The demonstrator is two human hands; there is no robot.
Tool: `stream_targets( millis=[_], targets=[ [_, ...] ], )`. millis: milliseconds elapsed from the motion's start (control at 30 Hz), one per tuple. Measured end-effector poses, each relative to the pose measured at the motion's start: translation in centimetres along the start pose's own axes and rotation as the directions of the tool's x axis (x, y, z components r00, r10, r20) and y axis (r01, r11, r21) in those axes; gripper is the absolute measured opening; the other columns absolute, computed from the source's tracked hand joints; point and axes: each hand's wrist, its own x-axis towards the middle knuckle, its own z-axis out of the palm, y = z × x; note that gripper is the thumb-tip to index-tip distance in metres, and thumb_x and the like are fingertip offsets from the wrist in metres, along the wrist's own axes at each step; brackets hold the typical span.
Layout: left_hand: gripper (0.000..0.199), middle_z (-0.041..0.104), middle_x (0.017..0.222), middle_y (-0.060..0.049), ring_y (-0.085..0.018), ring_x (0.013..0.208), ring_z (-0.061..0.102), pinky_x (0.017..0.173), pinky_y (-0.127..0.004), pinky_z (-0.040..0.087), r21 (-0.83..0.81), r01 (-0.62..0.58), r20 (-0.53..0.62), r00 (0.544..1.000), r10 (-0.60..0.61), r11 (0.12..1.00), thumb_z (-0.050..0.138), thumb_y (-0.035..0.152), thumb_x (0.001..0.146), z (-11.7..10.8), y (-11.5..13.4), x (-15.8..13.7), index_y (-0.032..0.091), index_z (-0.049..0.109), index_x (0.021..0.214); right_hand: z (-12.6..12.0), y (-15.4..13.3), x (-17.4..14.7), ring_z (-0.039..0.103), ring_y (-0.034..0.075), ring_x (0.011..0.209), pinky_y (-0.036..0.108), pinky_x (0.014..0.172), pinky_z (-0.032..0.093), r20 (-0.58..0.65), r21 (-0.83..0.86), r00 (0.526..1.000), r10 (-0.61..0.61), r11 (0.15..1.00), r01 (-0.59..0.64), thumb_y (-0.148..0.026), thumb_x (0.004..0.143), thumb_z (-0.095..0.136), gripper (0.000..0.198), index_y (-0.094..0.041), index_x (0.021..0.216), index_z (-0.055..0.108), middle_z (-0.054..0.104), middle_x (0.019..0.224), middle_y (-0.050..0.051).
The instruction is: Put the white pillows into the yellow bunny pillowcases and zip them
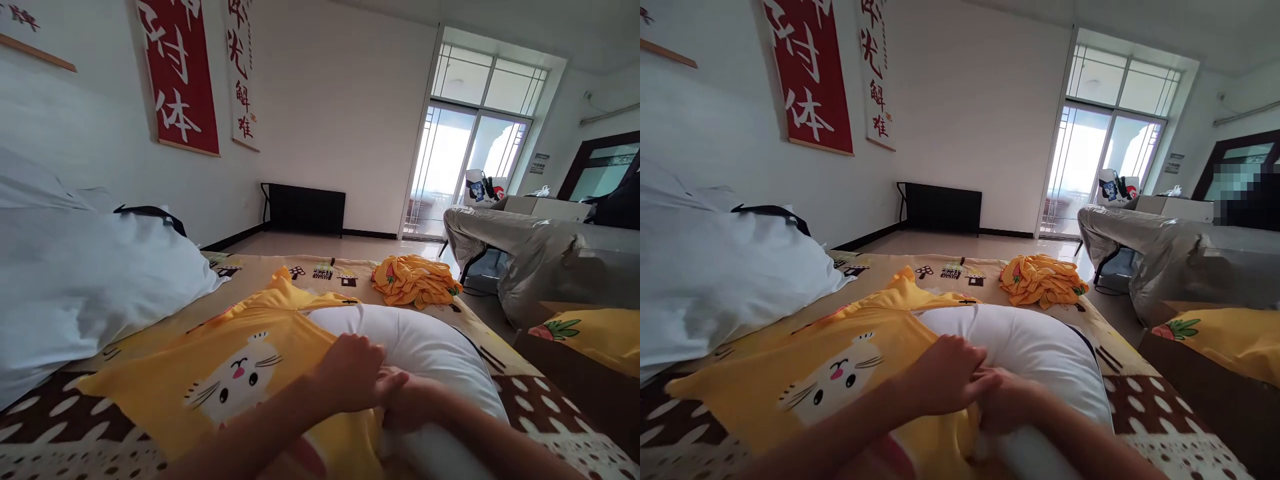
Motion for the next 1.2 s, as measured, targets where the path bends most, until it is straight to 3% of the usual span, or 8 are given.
stream_targets(
  millis=[133,233,433,533,700,867,1000,1200],
  targets=[
    [0.015,0.067,0.066,-0.005,-0.02,0.062,0.06,0.052,-0.028,0.032,0.018,-0.242,0.276,0.934,0.227,0.97,0.064,0.034,0.073,-2.7,-2.7,-2.2,0.02,0.067,0.068,-0.4,-0.3,-0.7,0.055,0.018,0.1,0.028,0.085,0.044,0.218,0.212,0.951,-0.219,0.962,0.173,-0.02,0.067,0.055,0.025,-0.023,0.09,0.064,0.06,0.111,0.003],
    [0.017,0.067,0.075,0.0,-0.015,0.067,0.058,0.055,-0.025,0.032,-0.071,-0.328,0.237,0.912,0.336,0.942,0.059,0.008,0.07,-4.1,-3.2,-2.3,0.023,0.066,0.072,-0.7,-0.5,-0.4,0.055,0.02,0.098,0.028,0.082,0.046,0.233,0.251,0.957,-0.175,0.961,0.115,-0.017,0.062,0.057,0.025,-0.022,0.086,0.063,0.06,0.107,0.004],
    [0.01,0.047,0.055,0.007,-0.008,0.054,0.041,0.051,-0.021,0.028,-0.322,-0.204,0.162,0.95,0.266,0.924,0.062,0.021,0.071,-2.7,-4.3,1.8,0.019,0.06,0.062,-1.2,-0.7,-0.6,0.048,0.022,0.108,0.033,0.099,0.037,0.093,0.521,0.984,-0.152,0.85,0.082,-0.022,0.06,0.063,0.038,-0.021,0.099,0.062,0.059,0.108,0.005],
    [0.026,0.037,0.051,0.007,-0.007,0.052,0.035,0.048,-0.021,0.025,-0.404,-0.126,0.166,0.964,0.208,0.906,0.067,0.035,0.068,-1.0,-5.3,3.0,0.017,0.054,0.055,-1.3,-0.8,-1.1,0.049,0.02,0.099,0.033,0.093,0.04,0.109,0.79,0.987,-0.12,0.612,-0.013,-0.032,0.061,0.067,0.03,-0.019,0.089,0.066,0.059,0.101,0.003],
    [0.044,0.025,0.049,0.006,-0.008,0.052,0.028,0.048,-0.024,0.021,-0.381,0.004,0.133,0.99,0.051,0.924,0.067,0.048,0.064,0.0,-7.2,2.5,0.016,0.042,0.049,-0.5,-1.2,-1.7,0.05,0.011,0.069,0.021,0.066,0.039,0.269,0.963,0.943,0.197,-0.09,-0.256,-0.03,0.06,0.072,0.021,-0.014,0.072,0.068,0.059,0.069,-0.002],
    [0.03,0.053,0.085,0.003,-0.014,0.079,0.047,0.068,-0.022,0.034,-0.39,-0.034,0.225,0.966,0.13,0.92,0.072,0.04,0.06,-1.3,-10.0,0.1,0.018,0.055,0.074,0.4,-1.3,-2.2,0.053,0.012,0.064,0.022,0.061,0.038,0.39,0.894,0.887,0.247,-0.333,-0.3,-0.022,0.052,0.073,0.02,-0.014,0.069,0.067,0.062,0.064,-0.001],
    [0.017,0.053,0.085,0.0,-0.016,0.082,0.047,0.074,-0.024,0.033,-0.398,-0.014,0.153,0.985,0.081,0.917,0.059,0.032,0.073,-0.8,-11.4,-1.4,0.018,0.05,0.07,0.6,-1.4,-2.3,0.057,0.014,0.07,0.025,0.066,0.041,0.492,0.846,0.774,0.398,-0.426,-0.319,-0.02,0.049,0.074,0.028,-0.017,0.077,0.067,0.067,0.072,-0.001],
    [0.033,0.036,0.06,0.004,-0.011,0.06,0.033,0.059,-0.025,0.026,-0.416,0.019,-0.087,0.994,-0.061,0.909,0.043,0.039,0.086,2.2,-11.3,-0.2,0.018,0.031,0.063,-1.7,-2.2,-0.8,0.059,0.014,0.076,0.025,0.071,0.042,0.461,0.869,0.867,0.188,-0.291,-0.4,-0.029,0.059,0.077,0.032,-0.015,0.087,0.068,0.066,0.08,0.0]
  ],
)
